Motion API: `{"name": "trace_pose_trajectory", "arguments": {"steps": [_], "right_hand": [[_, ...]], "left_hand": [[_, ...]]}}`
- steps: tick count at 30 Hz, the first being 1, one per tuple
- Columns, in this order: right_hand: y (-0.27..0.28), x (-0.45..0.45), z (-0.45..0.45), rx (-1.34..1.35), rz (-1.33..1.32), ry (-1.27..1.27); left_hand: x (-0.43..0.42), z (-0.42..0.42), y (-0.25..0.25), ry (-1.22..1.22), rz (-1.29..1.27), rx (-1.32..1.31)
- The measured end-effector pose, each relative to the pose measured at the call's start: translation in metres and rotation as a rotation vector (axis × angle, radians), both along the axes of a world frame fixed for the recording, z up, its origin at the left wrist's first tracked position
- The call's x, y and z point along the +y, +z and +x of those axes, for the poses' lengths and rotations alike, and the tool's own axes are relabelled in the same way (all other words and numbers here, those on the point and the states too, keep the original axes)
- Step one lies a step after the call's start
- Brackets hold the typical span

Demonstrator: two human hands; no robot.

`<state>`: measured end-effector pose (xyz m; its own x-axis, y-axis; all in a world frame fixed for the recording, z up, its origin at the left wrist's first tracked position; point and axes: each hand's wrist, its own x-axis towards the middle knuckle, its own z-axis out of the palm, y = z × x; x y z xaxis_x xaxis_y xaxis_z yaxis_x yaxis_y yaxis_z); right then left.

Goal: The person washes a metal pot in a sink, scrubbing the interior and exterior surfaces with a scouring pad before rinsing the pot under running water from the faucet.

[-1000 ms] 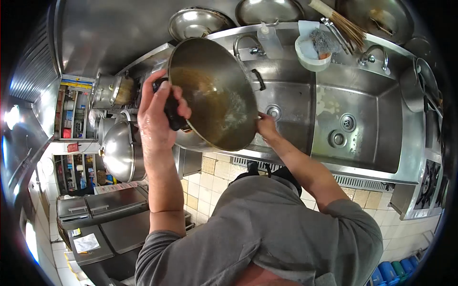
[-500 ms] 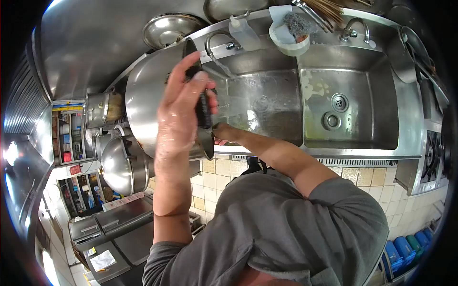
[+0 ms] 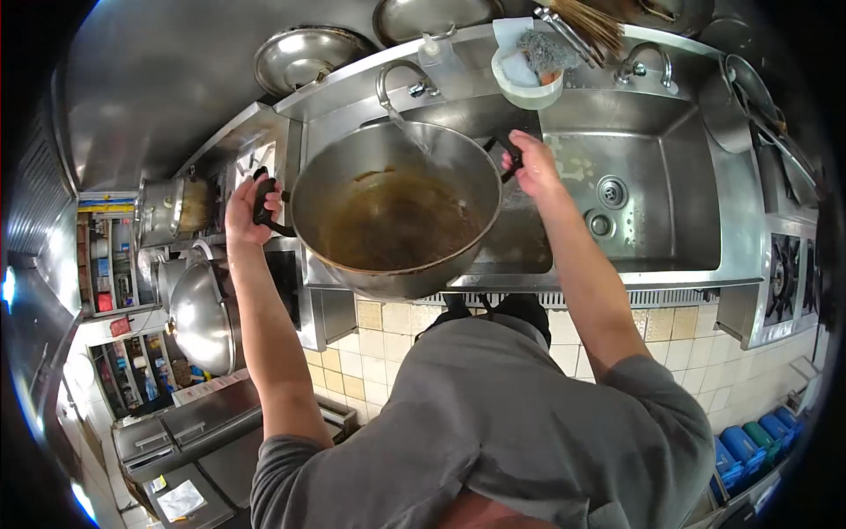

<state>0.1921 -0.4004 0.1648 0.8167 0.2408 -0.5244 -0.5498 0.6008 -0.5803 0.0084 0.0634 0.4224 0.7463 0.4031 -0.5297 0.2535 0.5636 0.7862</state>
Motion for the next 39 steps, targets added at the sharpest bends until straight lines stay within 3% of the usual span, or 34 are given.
{"name": "trace_pose_trajectory", "arguments": {"steps": [4, 12, 18, 20, 22, 26, 28, 32, 34, 35, 36, 38, 39], "right_hand": [[0.067, -0.044, -0.019, -0.067, -0.115, 0.002], [0.222, -0.058, -0.091, -0.345, -0.353, -0.196], [0.301, 0.005, -0.175, -0.679, -0.509, -0.269], [0.3, 0.017, -0.196, -0.775, -0.551, -0.236], [0.296, 0.03, -0.214, -0.825, -0.45, -0.336], [0.282, 0.044, -0.256, -0.807, -0.472, -0.39], [0.271, 0.042, -0.281, -0.679, -0.433, -0.386], [0.218, 0.026, -0.316, -0.388, -0.489, -0.371], [0.203, 0.031, -0.321, -0.259, -0.44, -0.407], [0.194, 0.034, -0.323, -0.224, -0.474, -0.393], [0.181, 0.034, -0.327, -0.192, -0.507, -0.378], [0.158, 0.034, -0.332, -0.16, -0.509, -0.341], [0.15, 0.034, -0.331, -0.156, -0.51, -0.337]], "left_hand": [[0.03, 0.01, -0.059, 0.001, -0.24, 0.031], [0.032, 0.071, -0.215, -0.342, -0.442, 0.013], [-0.037, 0.153, -0.263, -0.608, 0.239, 0.23], [-0.059, 0.179, -0.249, -0.672, 0.275, 0.261], [-0.083, 0.204, -0.228, -0.724, 0.476, 0.429], [-0.106, 0.251, -0.248, -0.652, 0.356, 0.356], [-0.114, 0.271, -0.273, -0.506, 0.035, -0.101], [-0.125, 0.297, -0.271, -0.403, -0.01, -0.008], [-0.118, 0.297, -0.26, -0.443, 0.027, -0.179], [-0.129, 0.294, -0.25, -0.265, 0.028, -0.166], [-0.128, 0.294, -0.25, -0.271, 0.03, -0.161], [-0.11, 0.296, -0.254, -0.263, 0.257, -0.181], [-0.098, 0.31, -0.282, -0.248, 0.214, -0.253]]}}
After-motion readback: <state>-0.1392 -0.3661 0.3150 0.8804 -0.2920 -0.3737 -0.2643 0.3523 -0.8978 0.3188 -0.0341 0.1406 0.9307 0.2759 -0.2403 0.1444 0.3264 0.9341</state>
